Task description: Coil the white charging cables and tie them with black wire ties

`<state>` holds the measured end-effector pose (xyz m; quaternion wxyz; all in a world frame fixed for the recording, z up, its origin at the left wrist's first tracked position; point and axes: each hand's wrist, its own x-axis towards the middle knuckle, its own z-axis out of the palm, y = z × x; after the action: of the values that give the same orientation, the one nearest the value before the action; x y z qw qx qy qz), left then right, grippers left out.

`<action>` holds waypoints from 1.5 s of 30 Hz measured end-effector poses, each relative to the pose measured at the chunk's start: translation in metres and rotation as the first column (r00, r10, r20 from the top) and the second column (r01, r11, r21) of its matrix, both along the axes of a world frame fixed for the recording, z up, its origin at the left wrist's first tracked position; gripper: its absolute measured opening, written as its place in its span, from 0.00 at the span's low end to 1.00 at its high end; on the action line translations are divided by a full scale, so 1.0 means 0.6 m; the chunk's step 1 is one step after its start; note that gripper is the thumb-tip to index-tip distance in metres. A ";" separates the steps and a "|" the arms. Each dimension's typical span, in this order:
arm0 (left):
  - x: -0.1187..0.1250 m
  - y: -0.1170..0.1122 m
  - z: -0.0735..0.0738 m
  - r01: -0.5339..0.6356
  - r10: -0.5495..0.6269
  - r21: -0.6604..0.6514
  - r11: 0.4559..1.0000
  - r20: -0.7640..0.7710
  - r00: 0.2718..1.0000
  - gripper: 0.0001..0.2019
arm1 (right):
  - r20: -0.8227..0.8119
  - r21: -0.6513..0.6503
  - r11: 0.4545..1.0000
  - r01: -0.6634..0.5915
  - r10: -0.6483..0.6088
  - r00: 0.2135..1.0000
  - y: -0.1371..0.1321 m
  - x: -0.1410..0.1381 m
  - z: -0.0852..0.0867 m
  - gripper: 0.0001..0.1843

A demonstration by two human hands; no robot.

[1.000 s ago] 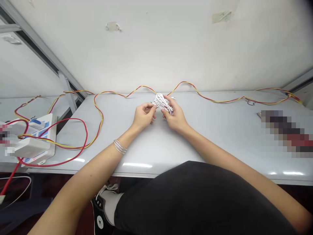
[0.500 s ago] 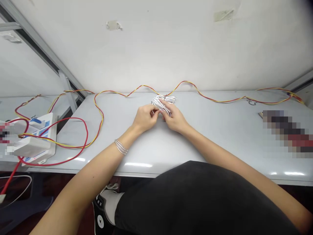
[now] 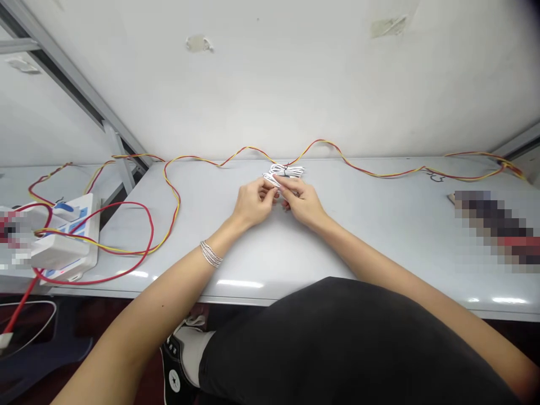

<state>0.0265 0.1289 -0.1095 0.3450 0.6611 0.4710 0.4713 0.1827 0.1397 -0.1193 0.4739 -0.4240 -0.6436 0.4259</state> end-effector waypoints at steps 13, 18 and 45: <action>0.014 0.007 -0.001 0.017 0.093 -0.301 0.953 0.345 0.934 0.13 | 0.036 0.025 1.000 0.013 -0.013 0.999 -0.005 -0.001 0.006 0.21; 0.012 0.007 0.002 0.067 0.041 -0.227 0.972 0.440 0.897 0.13 | -0.027 -0.033 0.999 0.004 -0.005 1.000 -0.004 0.000 0.010 0.22; 0.006 0.007 0.006 0.122 -0.034 -0.156 0.980 0.470 0.882 0.20 | -0.260 -0.219 0.976 0.013 -0.071 0.963 -0.018 -0.006 0.031 0.24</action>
<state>0.0300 0.1329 -0.1061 0.5252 0.5132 0.3884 0.5567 0.1793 0.1288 -0.1004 0.5163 -0.4255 -0.5150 0.5359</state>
